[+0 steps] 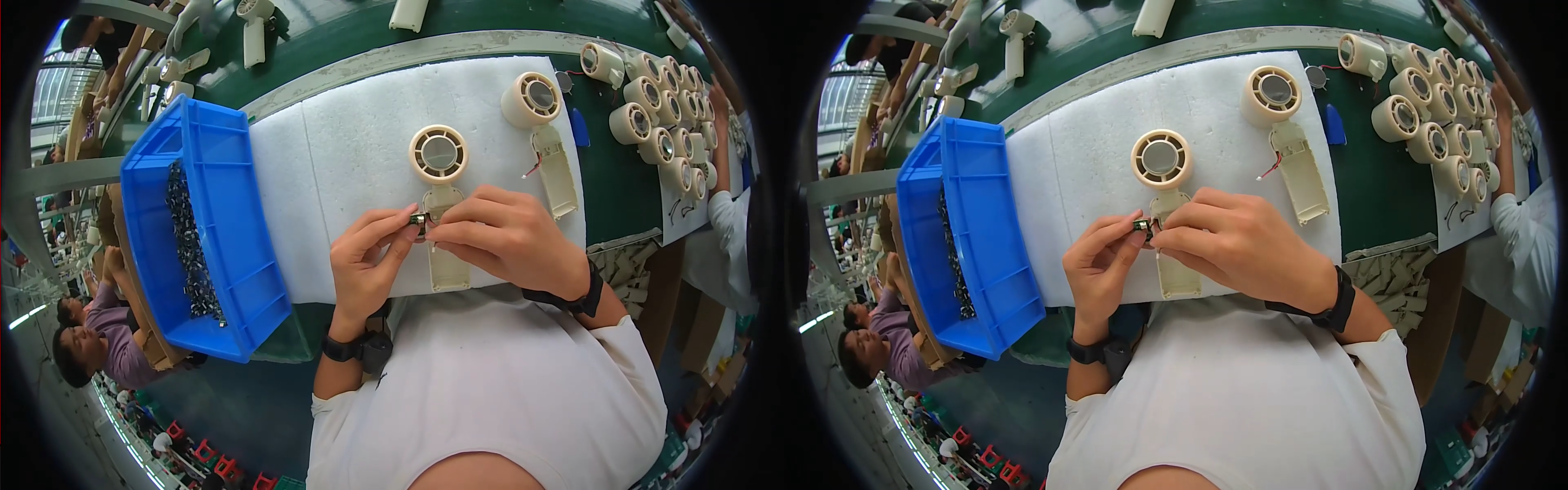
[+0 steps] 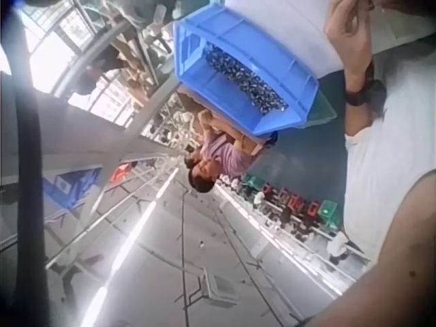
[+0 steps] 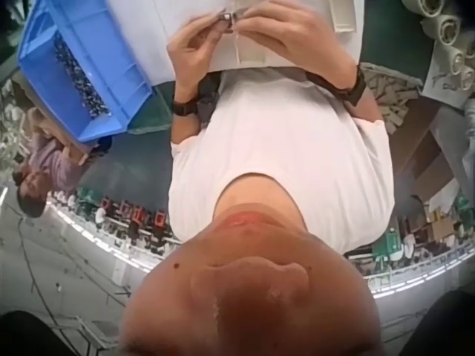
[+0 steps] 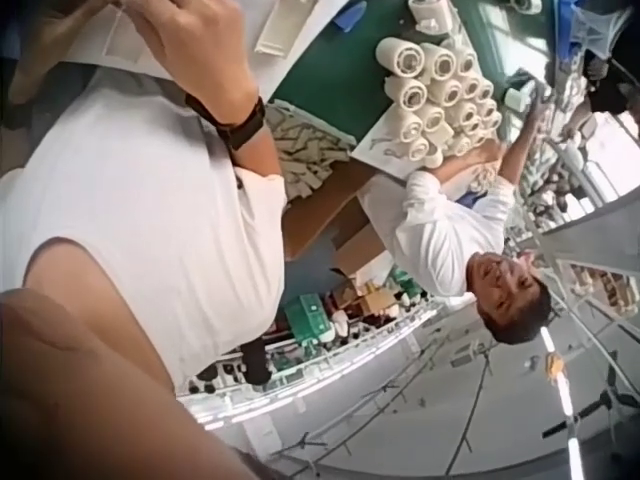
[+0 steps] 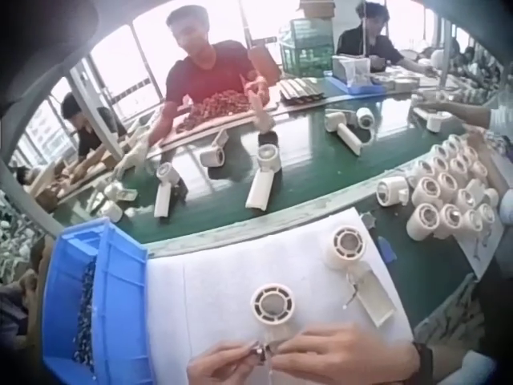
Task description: The person picks up a circuit board from a blue bin, connects the internal wires of a fan housing to it, and fits the board into the housing before repeating the process.
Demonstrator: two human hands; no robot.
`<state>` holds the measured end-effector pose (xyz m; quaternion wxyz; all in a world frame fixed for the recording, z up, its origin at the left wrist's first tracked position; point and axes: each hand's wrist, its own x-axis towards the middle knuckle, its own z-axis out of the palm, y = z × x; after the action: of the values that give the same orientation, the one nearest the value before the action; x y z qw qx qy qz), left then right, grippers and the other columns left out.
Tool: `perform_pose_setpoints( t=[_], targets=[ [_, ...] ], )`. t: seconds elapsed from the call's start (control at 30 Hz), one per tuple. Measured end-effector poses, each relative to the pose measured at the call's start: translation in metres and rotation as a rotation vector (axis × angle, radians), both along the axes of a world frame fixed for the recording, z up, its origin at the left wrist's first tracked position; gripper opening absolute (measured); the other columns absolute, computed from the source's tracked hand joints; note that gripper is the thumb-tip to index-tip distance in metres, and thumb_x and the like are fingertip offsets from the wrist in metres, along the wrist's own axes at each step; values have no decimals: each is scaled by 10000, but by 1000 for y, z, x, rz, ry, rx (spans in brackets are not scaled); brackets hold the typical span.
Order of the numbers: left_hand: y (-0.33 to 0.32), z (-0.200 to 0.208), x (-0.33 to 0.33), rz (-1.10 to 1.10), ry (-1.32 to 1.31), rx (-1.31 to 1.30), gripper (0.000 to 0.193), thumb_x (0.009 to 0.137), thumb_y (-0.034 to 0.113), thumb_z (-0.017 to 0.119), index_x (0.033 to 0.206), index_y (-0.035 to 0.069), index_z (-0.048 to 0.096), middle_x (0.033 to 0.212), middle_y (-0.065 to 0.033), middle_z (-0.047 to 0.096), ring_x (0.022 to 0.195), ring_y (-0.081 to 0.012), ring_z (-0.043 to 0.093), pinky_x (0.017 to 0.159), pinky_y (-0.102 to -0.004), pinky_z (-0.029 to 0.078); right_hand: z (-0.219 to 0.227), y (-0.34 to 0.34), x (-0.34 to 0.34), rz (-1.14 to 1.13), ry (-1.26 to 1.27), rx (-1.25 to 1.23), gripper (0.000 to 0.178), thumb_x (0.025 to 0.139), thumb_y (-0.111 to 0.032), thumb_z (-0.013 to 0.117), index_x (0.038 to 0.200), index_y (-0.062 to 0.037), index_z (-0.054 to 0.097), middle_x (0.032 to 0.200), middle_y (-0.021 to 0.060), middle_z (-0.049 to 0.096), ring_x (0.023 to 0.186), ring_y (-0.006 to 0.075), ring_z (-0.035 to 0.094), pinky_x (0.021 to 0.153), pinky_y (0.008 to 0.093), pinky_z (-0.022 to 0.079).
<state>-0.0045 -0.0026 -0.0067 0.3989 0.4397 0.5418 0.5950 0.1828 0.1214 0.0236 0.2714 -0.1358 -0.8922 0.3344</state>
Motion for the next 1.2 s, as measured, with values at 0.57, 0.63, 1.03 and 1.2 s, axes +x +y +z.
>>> perform_pose_setpoints(
  t=[0.57,0.63,1.03,1.2],
  targets=[
    [0,8,3,82,366,42,357,865,-119,718,1192,21,748,1051,-124,737,889,-188,731,779,-284,587,-5,-7,-16,-259,121,3,189,772,-41,824,934,-87,738,850,26,691,749,190,636,624,310,514],
    [0,9,4,69,363,44,365,858,-125,715,1189,24,750,1047,-122,738,872,-194,733,768,-287,586,-1,-7,-20,-306,171,36,209,767,-33,825,948,-85,735,861,23,702,754,195,634,626,312,510],
    [-4,15,20,214,665,142,353,850,-146,717,1174,-9,745,1024,-169,713,860,-226,725,755,-295,586,6,-22,-18,-351,210,-749,162,801,2,818,897,-50,699,738,-34,686,540,-17,448,498,195,335],
    [-3,15,25,327,849,165,375,830,-141,728,1189,-33,725,1047,-168,705,850,-259,732,713,-314,603,2,-27,-30,-390,265,-798,145,821,-6,814,856,-40,678,698,-54,654,549,-46,406,486,177,311]
  ],
)
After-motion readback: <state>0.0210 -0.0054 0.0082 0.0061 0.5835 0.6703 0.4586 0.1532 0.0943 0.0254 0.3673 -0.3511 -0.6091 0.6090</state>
